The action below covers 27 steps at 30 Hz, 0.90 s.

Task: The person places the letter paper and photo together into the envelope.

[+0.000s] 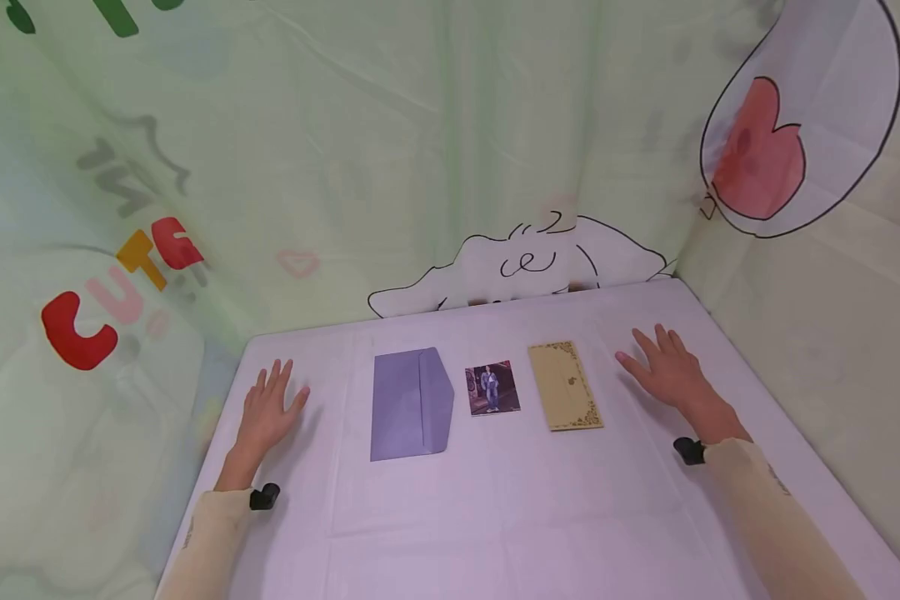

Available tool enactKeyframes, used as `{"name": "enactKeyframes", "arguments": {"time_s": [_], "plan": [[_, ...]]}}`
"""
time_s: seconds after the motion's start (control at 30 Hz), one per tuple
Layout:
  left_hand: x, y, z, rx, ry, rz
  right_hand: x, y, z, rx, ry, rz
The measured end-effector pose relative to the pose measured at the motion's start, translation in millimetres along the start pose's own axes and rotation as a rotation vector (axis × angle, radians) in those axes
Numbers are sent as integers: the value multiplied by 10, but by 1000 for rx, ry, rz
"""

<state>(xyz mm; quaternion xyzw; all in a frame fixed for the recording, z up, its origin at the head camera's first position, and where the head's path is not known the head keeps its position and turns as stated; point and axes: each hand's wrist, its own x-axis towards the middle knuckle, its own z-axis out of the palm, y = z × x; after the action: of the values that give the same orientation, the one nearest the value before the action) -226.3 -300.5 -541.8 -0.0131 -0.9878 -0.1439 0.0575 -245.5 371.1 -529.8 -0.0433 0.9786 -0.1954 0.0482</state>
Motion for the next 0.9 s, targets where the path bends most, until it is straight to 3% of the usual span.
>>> {"name": "enactKeyframes", "arguments": {"time_s": [0.3, 0.57, 0.9], "plan": [[5, 101, 3, -18, -25, 19, -55, -4, -8, 15, 36, -4], [-110, 55, 16, -10, -41, -4, -84, -109, 143, 7, 40, -24], [-7, 164, 82, -37, 0, 22, -41, -163, 93, -1, 64, -40]]}}
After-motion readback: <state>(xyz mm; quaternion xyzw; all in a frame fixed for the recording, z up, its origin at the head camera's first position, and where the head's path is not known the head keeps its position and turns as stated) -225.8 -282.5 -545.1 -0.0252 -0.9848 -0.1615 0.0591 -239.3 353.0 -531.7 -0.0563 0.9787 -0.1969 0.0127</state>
